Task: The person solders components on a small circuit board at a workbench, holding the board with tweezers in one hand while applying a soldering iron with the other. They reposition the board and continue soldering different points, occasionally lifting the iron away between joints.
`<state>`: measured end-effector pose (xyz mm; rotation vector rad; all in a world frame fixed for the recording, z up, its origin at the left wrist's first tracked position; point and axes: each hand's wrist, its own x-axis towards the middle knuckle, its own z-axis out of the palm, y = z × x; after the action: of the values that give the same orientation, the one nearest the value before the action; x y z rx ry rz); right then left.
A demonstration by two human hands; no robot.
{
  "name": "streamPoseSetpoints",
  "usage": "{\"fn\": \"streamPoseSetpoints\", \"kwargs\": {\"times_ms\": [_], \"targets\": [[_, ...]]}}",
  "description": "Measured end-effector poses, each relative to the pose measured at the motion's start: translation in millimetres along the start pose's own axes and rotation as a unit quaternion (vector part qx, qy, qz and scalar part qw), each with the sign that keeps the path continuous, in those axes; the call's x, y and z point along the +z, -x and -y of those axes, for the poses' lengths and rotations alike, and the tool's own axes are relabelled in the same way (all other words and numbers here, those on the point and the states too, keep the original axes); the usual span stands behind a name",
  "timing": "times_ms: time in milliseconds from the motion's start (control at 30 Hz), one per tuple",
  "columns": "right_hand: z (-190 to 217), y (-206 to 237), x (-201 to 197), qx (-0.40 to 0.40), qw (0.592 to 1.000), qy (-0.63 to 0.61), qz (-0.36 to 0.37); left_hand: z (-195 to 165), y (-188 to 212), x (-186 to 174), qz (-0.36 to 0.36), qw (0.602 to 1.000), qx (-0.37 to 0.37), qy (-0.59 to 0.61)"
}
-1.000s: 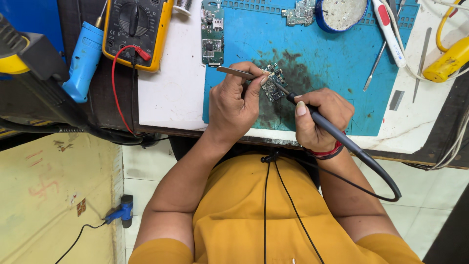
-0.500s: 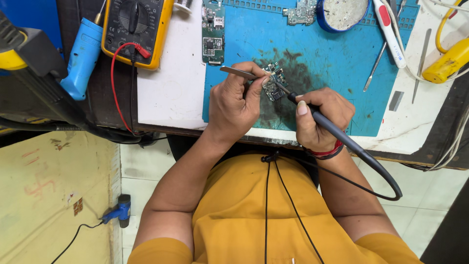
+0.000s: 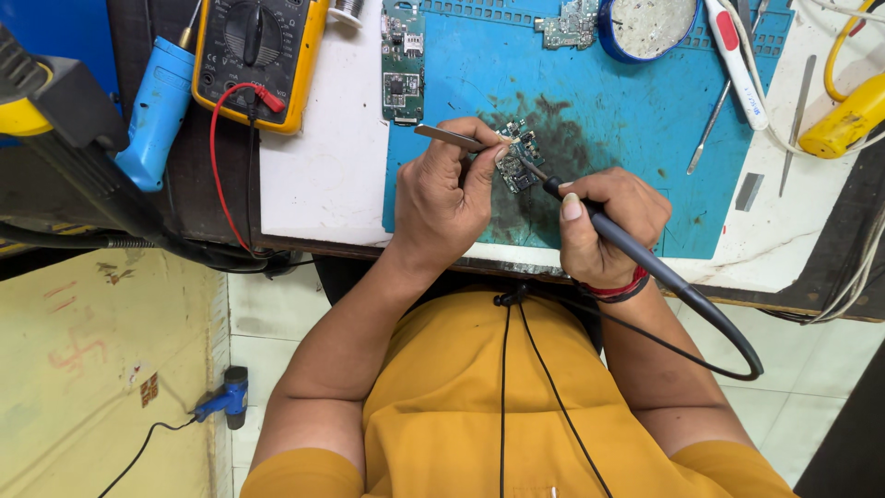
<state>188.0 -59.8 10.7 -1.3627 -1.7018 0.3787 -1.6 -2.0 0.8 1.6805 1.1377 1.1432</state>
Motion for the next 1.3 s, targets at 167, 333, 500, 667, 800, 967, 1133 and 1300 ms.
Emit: {"fn": "streamPoseSetpoints", "kwargs": {"times_ms": [167, 333, 500, 667, 800, 967, 1133, 1300], "targets": [[0.8, 0.3, 0.0, 0.0, 1.0, 0.0, 0.001, -0.4, 0.5, 0.6, -0.004, 1.0, -0.006, 0.005], [-1.0, 1.0, -0.1, -0.004, 1.0, -0.004, 0.001, 0.0, 0.6, 0.6, -0.002, 1.0, -0.01, 0.005], [-1.3, 1.0, -0.5, -0.008, 1.0, 0.004, -0.003, 1.3, 0.0, 1.3, -0.003, 1.0, -0.003, -0.001], [7.5, -7.1, 4.1, 0.016, 0.998, -0.029, -0.047, 1.4, 0.4, -0.2, -0.008, 0.999, -0.015, 0.029], [15.0, -21.8, 7.8, -0.018, 0.993, 0.109, 0.031, -0.1, 0.0, 0.5, -0.015, 1.0, -0.006, 0.014], [21.9, -33.2, 8.2, -0.037, 0.985, 0.138, 0.096, -2.4, -0.8, 0.5, -0.013, 0.999, -0.029, 0.017], [14.8, -27.9, 9.0, -0.051, 0.987, 0.121, 0.093, -2.7, -0.3, 0.2, -0.02, 1.0, -0.017, 0.016], [5.6, -9.4, 11.7, -0.001, 0.998, 0.055, -0.019, -2.3, -0.2, 1.2, -0.024, 0.999, -0.027, 0.029]]}}
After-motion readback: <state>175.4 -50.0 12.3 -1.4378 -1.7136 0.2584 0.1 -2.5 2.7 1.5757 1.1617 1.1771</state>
